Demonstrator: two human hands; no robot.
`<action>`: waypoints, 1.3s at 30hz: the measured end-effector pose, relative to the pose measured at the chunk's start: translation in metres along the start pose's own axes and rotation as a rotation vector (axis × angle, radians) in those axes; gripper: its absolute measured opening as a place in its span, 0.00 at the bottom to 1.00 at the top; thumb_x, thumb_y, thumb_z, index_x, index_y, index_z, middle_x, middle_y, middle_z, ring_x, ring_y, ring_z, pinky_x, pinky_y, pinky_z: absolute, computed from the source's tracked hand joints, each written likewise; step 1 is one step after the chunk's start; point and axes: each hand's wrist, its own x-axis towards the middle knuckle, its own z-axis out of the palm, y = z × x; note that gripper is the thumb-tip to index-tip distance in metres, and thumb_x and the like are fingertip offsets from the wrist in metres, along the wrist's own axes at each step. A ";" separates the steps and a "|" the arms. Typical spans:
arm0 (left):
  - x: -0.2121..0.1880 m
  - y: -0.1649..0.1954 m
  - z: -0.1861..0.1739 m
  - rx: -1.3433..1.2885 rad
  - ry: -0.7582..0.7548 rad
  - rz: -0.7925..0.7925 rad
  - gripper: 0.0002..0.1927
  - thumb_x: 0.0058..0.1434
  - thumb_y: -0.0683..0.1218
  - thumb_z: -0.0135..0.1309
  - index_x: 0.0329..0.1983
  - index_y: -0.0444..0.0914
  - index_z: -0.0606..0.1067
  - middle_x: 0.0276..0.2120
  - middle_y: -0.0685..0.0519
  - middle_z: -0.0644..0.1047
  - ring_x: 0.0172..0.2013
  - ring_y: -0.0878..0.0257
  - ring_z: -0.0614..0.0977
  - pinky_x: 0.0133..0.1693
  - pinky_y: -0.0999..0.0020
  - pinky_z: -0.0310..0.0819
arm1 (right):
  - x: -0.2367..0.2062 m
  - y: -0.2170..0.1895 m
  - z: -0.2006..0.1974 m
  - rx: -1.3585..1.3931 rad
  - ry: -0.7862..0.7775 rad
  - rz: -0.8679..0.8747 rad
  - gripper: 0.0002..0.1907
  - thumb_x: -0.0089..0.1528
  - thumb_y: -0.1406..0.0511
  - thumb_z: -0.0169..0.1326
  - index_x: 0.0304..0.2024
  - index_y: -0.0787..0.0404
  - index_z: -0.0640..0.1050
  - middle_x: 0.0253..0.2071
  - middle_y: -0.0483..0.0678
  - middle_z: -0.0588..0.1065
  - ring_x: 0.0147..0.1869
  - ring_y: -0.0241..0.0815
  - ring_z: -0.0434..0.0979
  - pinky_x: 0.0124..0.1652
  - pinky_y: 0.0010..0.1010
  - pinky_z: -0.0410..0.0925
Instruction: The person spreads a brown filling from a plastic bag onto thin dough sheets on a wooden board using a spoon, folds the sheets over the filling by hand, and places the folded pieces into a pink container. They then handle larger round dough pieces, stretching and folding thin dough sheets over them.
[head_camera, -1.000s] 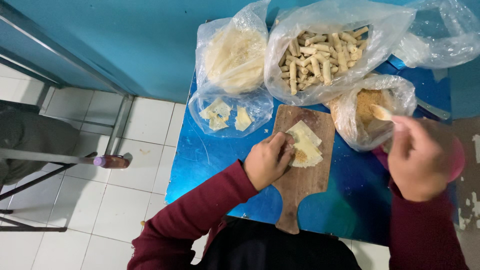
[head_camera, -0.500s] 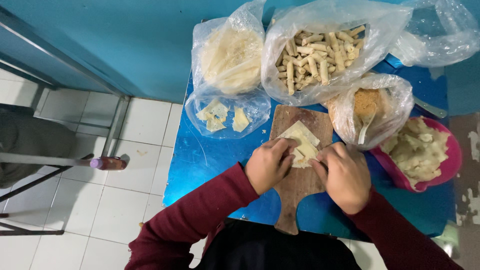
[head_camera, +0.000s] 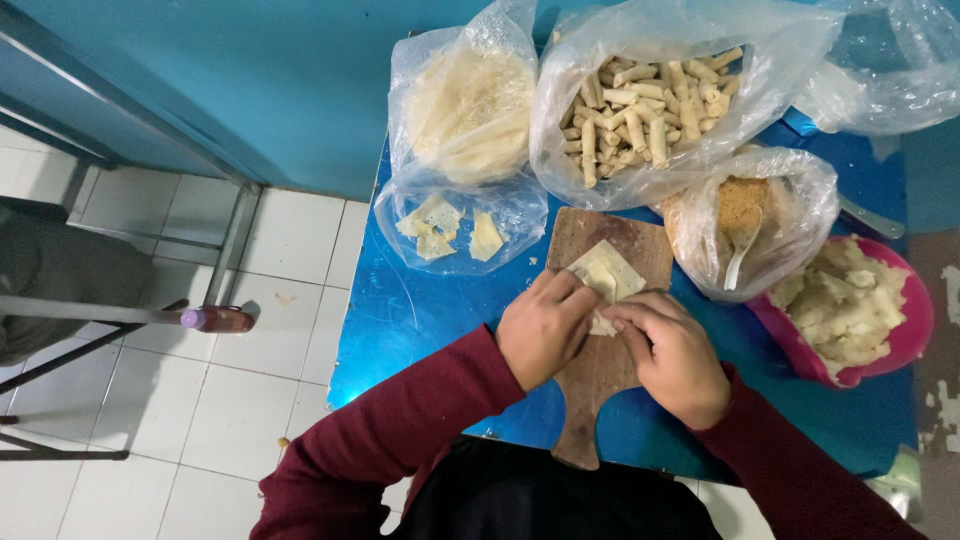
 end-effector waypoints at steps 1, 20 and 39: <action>0.000 0.000 0.001 0.022 -0.028 0.012 0.09 0.59 0.39 0.58 0.42 0.39 0.75 0.38 0.48 0.74 0.41 0.48 0.76 0.43 0.57 0.74 | 0.000 -0.001 -0.002 -0.007 -0.017 0.006 0.10 0.60 0.72 0.57 0.44 0.63 0.82 0.42 0.52 0.79 0.48 0.54 0.78 0.46 0.38 0.71; 0.003 0.005 0.013 0.138 -0.120 -0.028 0.08 0.67 0.47 0.55 0.40 0.37 0.76 0.38 0.48 0.77 0.42 0.50 0.79 0.43 0.57 0.75 | 0.002 0.010 -0.013 -0.191 -0.039 -0.101 0.06 0.60 0.67 0.58 0.38 0.64 0.79 0.40 0.51 0.76 0.46 0.55 0.73 0.46 0.43 0.68; -0.062 0.099 0.065 0.033 -0.110 0.046 0.11 0.58 0.43 0.58 0.43 0.37 0.74 0.38 0.45 0.77 0.43 0.45 0.79 0.45 0.54 0.73 | -0.131 -0.004 -0.045 -0.208 0.004 -0.173 0.09 0.58 0.70 0.59 0.41 0.62 0.81 0.40 0.49 0.77 0.45 0.54 0.74 0.45 0.42 0.68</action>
